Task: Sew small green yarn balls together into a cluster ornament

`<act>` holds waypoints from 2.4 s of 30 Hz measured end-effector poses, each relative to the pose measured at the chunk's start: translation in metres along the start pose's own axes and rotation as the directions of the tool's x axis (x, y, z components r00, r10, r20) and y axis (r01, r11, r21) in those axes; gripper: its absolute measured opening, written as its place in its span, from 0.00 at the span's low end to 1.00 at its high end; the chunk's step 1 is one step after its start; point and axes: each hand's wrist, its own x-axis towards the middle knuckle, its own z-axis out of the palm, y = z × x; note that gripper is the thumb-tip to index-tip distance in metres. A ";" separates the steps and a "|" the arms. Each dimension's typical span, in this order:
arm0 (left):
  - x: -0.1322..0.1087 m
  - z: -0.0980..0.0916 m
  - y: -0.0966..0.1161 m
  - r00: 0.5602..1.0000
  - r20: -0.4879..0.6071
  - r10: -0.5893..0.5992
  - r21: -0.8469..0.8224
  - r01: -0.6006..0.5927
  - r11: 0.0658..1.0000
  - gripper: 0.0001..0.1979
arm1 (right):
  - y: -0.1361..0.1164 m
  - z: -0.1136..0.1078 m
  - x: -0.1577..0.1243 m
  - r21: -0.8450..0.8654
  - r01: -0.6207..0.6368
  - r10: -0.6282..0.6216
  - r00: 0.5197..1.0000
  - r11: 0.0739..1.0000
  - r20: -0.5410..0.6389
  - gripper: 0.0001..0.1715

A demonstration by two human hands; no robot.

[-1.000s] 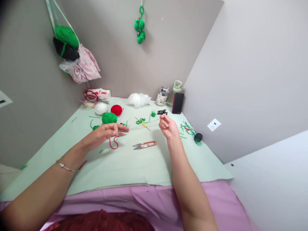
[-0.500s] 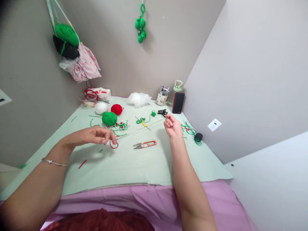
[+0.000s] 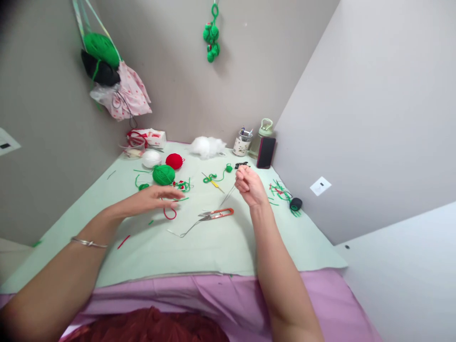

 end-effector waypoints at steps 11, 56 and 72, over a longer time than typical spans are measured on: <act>0.007 0.052 0.005 0.942 -0.309 0.134 -0.203 -0.203 0.958 0.15 | 0.044 0.076 -0.035 -0.285 -0.113 0.214 0.910 0.952 0.355 0.13; 0.003 0.056 0.000 0.916 -0.387 0.109 -0.012 -0.123 0.992 0.10 | 0.049 0.083 -0.038 -0.344 -0.126 0.242 0.917 0.930 0.318 0.27; 0.003 -0.002 -0.001 0.560 -0.761 0.328 0.279 -0.174 0.944 0.09 | 0.018 0.034 -0.019 -0.655 -0.039 0.220 0.956 0.755 0.197 0.19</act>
